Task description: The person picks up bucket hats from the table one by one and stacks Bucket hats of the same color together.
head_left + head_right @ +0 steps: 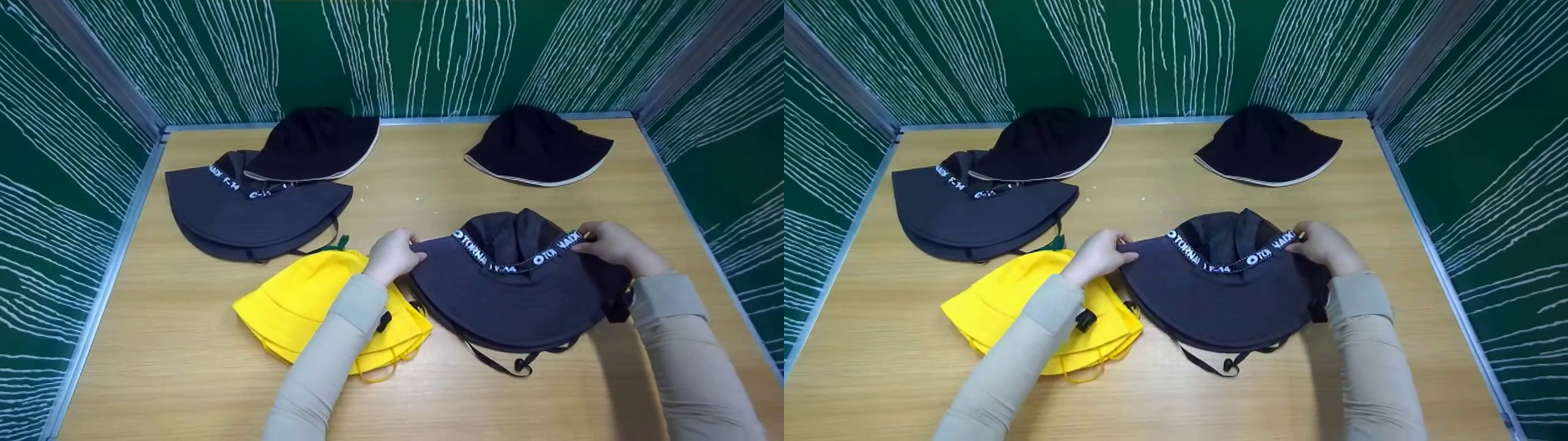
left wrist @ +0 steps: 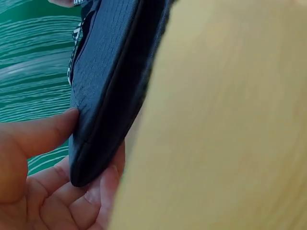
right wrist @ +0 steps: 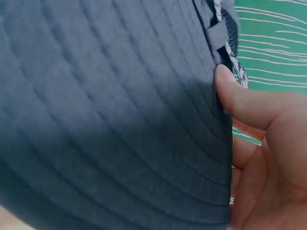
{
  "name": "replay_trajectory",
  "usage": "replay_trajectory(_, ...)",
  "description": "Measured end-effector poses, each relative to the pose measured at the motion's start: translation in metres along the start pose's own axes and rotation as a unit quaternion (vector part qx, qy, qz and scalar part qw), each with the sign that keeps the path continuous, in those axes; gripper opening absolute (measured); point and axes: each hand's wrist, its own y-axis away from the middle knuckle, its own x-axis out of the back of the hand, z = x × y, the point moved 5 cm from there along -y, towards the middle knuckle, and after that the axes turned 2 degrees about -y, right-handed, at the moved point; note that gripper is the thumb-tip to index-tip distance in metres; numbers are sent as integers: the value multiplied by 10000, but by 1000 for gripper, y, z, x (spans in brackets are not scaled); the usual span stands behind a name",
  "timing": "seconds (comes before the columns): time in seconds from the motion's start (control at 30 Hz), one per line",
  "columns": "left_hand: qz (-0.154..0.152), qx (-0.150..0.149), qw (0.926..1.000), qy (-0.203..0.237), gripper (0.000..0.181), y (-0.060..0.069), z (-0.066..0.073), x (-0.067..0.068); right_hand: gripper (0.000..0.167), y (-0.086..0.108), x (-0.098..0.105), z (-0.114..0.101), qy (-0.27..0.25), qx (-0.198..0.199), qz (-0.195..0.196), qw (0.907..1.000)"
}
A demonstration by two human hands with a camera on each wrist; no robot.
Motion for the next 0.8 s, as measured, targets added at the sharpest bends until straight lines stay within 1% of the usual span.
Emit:
replay_trajectory(0.1, -133, 95, 9998, -115, 24, -2, -1, -3, 29, -4, -7, 3, -33, 14, -105, 9999)
replay_trajectory(0.23, -245, 173, 9991, -314, 26, -1, -3, -6, 31, -5, -15, 6, -56, -15, -181, 9998)
replay_trajectory(0.5, -163, 213, 9967, -760, 27, 0, -8, -10, 29, -3, -27, 7, -20, 31, -57, 10000)
replay_trajectory(0.63, -114, 172, 9955, -924, 26, 1, -7, -11, 27, -3, -28, 8, 11, 80, 22, 10000)
replay_trajectory(0.8, -127, 14, 9923, -1232, 27, 0, -4, -15, 23, -2, -27, 10, -29, 199, 214, 9996)
